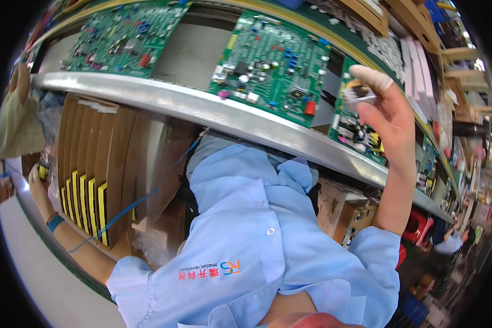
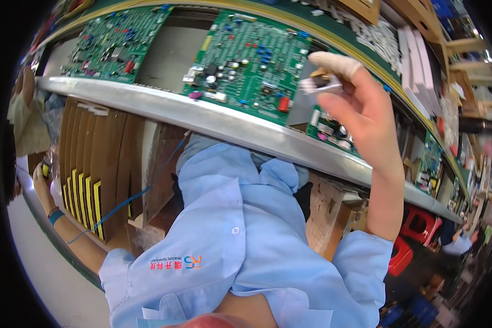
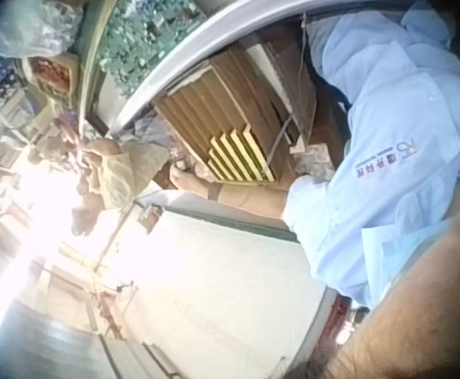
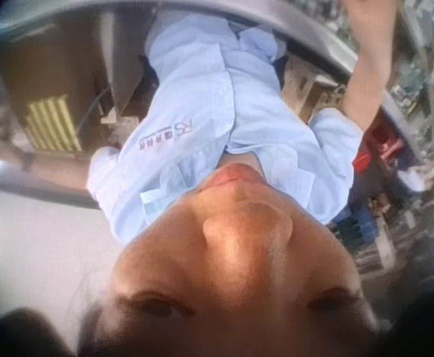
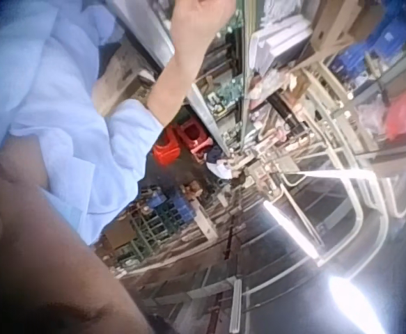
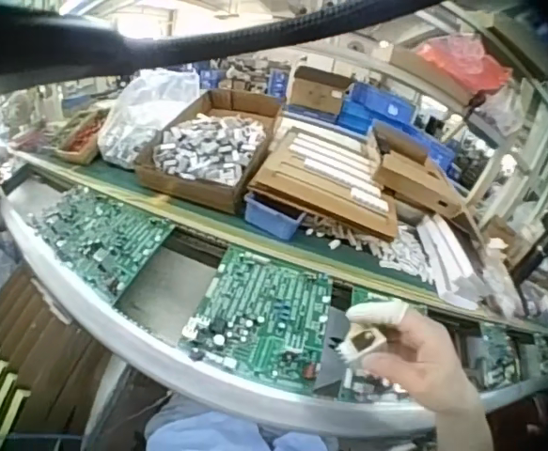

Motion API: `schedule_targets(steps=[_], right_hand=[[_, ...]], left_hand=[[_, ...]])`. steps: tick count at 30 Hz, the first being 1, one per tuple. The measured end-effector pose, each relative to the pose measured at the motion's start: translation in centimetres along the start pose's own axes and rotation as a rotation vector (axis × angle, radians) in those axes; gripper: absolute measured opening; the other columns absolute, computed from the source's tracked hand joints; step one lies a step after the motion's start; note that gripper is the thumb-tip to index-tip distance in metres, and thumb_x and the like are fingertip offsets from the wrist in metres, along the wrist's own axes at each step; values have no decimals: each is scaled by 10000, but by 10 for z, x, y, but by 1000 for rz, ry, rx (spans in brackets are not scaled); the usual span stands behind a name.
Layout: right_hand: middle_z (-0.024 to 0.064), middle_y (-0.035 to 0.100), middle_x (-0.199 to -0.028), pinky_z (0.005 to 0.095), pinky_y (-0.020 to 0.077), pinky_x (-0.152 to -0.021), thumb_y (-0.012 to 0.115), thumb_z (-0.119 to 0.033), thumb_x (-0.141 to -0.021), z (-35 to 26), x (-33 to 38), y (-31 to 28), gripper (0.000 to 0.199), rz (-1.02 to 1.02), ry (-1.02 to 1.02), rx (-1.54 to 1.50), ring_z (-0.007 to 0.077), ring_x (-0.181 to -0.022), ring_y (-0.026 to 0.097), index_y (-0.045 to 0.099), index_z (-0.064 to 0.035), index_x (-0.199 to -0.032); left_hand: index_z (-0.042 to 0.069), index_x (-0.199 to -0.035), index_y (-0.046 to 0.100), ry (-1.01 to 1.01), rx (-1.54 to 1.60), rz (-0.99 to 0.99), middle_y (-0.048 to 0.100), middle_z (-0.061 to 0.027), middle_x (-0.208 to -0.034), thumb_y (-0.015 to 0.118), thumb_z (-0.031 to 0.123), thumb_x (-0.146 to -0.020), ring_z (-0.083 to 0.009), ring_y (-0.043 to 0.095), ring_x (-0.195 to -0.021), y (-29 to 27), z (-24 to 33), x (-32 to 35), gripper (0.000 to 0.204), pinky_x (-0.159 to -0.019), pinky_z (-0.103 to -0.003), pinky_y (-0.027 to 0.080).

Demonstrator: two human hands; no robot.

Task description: Insert electronic components into a printed circuit board on an assembly line.

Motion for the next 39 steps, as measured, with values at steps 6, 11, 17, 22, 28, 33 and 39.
schedule_targets(steps=[6, 11, 17, 22, 28, 33, 39], right_hand=[[93, 645, -953, 287, 502, -723, 661, -6, -803, -3, -56, 65, 319, -126, -191, 450, 192, -808, 629, 622, -46, -1117], [124, 659, -914, 380, 512, -723, 694, -21, -740, -1, -59, 83, 299, -146, -401, 753, 323, -836, 632, 630, -42, -1032], [130, 656, -865, 375, 508, -696, 734, -50, -704, 15, -58, 97, 324, -183, -442, 859, 299, -802, 627, 639, -39, -1014], [126, 646, -836, 365, 504, -669, 754, -33, -672, 21, -59, 95, 342, -192, -469, 882, 288, -772, 620, 652, -37, -999], [110, 637, -806, 358, 489, -621, 770, -13, -640, 26, -58, 91, 381, -175, -552, 838, 272, -713, 602, 663, -36, -1005], [94, 635, -799, 348, 489, -605, 777, -53, -648, 27, -58, 92, 355, -172, -565, 852, 259, -701, 598, 672, -40, -987], [59, 640, -824, 334, 490, -558, 749, -102, -691, 21, -64, 95, 277, -239, -686, 927, 218, -714, 599, 685, -45, -955]], left_hand=[[70, -1209, 608, -599, 1041, -11, 644, -28, -1136, 598, 219, -943, -95, 608, -954, 25, 78, 7, 305, -715, -198, 462], [23, -1317, 540, -325, 1209, -376, 617, -70, -1229, 516, 172, -972, -89, 612, -994, 52, 163, 18, 376, -575, -152, 421], [4, -1321, 521, -391, 1080, -159, 597, -106, -1235, 454, 174, -995, -100, 623, -934, 99, 278, 36, 373, -485, -139, 405], [3, -1204, 579, -168, 1079, -529, 620, -117, -1138, 469, 244, -990, -54, 566, -751, 118, 330, 39, 341, -437, -144, 362], [-17, -1195, 577, -202, 1067, -747, 639, -91, -1079, 553, 251, -943, -51, 594, -784, 138, 363, 55, 369, -457, -155, 362], [-32, -1180, 588, -165, 1049, -770, 654, -77, -1051, 582, 207, -914, -27, 515, -668, 137, 381, 61, 357, -484, -154, 355], [-24, -1205, 579, -141, 1095, -859, 643, -82, -1081, 651, 260, -869, -33, 519, -691, 143, 395, 62, 447, -498, -156, 346]])
Point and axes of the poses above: each hand's wrist, its own x-axis away from the middle knuckle, its own y-axis out of the palm, z = x × y, the point moved 2 cm from there along -x, towards the middle knuckle
